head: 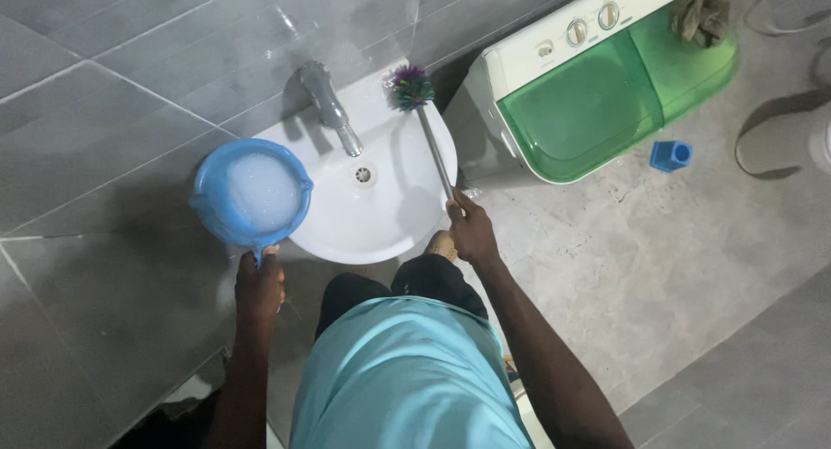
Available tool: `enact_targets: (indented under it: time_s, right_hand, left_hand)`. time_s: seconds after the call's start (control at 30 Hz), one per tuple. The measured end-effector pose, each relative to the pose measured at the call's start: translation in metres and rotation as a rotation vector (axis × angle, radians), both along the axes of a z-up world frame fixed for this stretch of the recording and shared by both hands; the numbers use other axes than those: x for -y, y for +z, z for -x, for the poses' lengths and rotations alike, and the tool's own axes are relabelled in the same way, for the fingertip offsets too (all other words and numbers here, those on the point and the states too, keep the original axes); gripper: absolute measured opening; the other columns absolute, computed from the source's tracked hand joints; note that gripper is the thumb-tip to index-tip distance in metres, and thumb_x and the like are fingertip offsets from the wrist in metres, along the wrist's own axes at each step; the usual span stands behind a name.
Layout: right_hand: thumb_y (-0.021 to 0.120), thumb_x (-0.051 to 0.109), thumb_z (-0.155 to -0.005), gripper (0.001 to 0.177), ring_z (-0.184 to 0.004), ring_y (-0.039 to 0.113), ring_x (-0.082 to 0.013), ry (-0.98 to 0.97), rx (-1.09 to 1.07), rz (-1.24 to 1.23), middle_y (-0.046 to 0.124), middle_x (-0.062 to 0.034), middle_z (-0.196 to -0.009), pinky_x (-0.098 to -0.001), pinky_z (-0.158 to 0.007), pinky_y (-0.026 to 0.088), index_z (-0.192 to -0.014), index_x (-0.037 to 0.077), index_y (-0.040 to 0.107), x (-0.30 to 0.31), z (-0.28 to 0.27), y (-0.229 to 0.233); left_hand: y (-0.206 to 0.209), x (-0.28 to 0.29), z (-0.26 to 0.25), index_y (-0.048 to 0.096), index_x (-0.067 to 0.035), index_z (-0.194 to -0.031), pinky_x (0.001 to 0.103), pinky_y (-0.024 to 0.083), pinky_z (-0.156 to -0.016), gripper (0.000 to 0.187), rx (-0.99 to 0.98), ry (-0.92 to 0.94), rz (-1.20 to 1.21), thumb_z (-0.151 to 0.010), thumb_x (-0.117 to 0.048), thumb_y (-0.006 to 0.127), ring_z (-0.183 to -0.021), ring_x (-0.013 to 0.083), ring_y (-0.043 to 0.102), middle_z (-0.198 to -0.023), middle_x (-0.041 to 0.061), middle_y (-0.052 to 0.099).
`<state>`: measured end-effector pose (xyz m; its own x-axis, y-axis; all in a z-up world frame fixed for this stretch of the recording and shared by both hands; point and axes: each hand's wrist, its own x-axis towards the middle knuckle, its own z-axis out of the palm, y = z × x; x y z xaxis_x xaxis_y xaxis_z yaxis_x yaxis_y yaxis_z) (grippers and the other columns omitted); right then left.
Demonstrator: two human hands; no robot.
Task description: The person cleans a bathroom sink by dipping a long-handled brush into a blue scoop of soapy water and scrubbing the basin and faucet.
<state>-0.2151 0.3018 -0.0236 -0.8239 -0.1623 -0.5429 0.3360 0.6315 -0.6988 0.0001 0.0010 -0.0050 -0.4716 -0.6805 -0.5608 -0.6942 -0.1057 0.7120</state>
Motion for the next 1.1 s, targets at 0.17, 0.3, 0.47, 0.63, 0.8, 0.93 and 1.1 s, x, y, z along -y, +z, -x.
enact_targets:
  time_s: [0.17,0.3,0.47,0.63,0.8,0.93,1.1]
  right_hand:
    - [0.054,0.035,-0.099,0.050,-0.083,0.078,-0.0327,0.204,0.093,-0.031,0.078,-0.0272,-0.096,-0.0418,-0.079,0.059,-0.144,0.014,0.059,-0.002,-0.004,0.000]
    - [0.060,0.028,-0.107,0.043,-0.084,0.074,-0.0279,0.355,-0.363,0.230,0.075,-0.0246,-0.106,-0.0405,-0.078,0.056,-0.142,0.003,0.062,-0.010,-0.001,-0.011]
    - [0.058,0.027,-0.104,0.041,-0.054,0.052,-0.0226,-0.058,0.247,0.128,0.063,-0.0152,-0.072,-0.0440,-0.053,0.041,-0.138,0.006,0.066,-0.040,0.047,-0.002]
    - [0.060,0.028,-0.103,0.039,-0.061,0.063,-0.0216,0.176,0.068,0.128,0.069,-0.0171,-0.073,-0.0411,-0.061,0.050,-0.138,0.011,0.065,-0.037,0.036,-0.020]
    - [0.061,0.027,-0.109,0.038,-0.082,0.076,-0.0282,0.449,-0.397,0.188,0.076,-0.0212,-0.093,-0.0419,-0.074,0.055,-0.143,0.010,0.065,-0.027,0.007,-0.014]
    - [0.056,0.032,-0.100,0.047,-0.061,0.064,-0.0213,0.179,0.128,0.067,0.070,-0.0184,-0.074,-0.0408,-0.060,0.052,-0.144,0.017,0.062,-0.033,0.030,0.012]
    - [0.054,0.036,-0.104,0.049,-0.058,0.057,-0.0219,0.002,0.131,0.028,0.063,-0.0186,-0.068,-0.0433,-0.057,0.049,-0.149,0.016,0.057,-0.031,0.028,0.003]
  left_hand:
    - [-0.019,-0.007,0.001,0.051,-0.002,-0.101,0.036,0.043,-0.043,0.035,0.038,0.063,0.050,-0.100,-0.037,0.056,-0.048,0.0191,0.052,-0.068,0.008,0.056]
    - [-0.023,-0.016,0.002,0.052,-0.004,-0.101,0.034,0.042,-0.043,0.030,-0.039,0.085,0.001,-0.103,-0.033,0.055,-0.050,0.0145,0.050,-0.069,0.007,0.054]
    - [-0.018,-0.030,0.008,0.050,-0.005,-0.100,0.033,0.037,-0.042,0.025,-0.179,0.116,-0.006,-0.104,-0.029,0.054,-0.046,0.0137,0.045,-0.064,0.005,0.049]
    - [-0.007,-0.041,0.014,0.050,-0.004,-0.099,0.031,0.038,-0.043,0.024,-0.153,0.123,0.009,-0.105,-0.027,0.053,-0.048,0.0120,0.046,-0.065,0.002,0.050]
    - [0.004,-0.044,0.022,0.048,-0.005,-0.099,0.031,0.039,-0.043,0.026,-0.210,0.149,-0.033,-0.106,-0.030,0.053,-0.047,0.0115,0.045,-0.064,0.002,0.048]
    - [0.005,-0.036,0.013,0.048,-0.006,-0.099,0.031,0.038,-0.043,0.026,-0.199,0.110,-0.061,-0.107,-0.031,0.052,-0.046,0.0131,0.043,-0.064,0.004,0.047]
    - [-0.003,-0.022,0.009,0.049,0.002,-0.098,0.032,0.041,-0.045,0.032,-0.109,0.036,-0.059,-0.107,-0.028,0.052,-0.047,0.0144,0.046,-0.066,0.008,0.049]
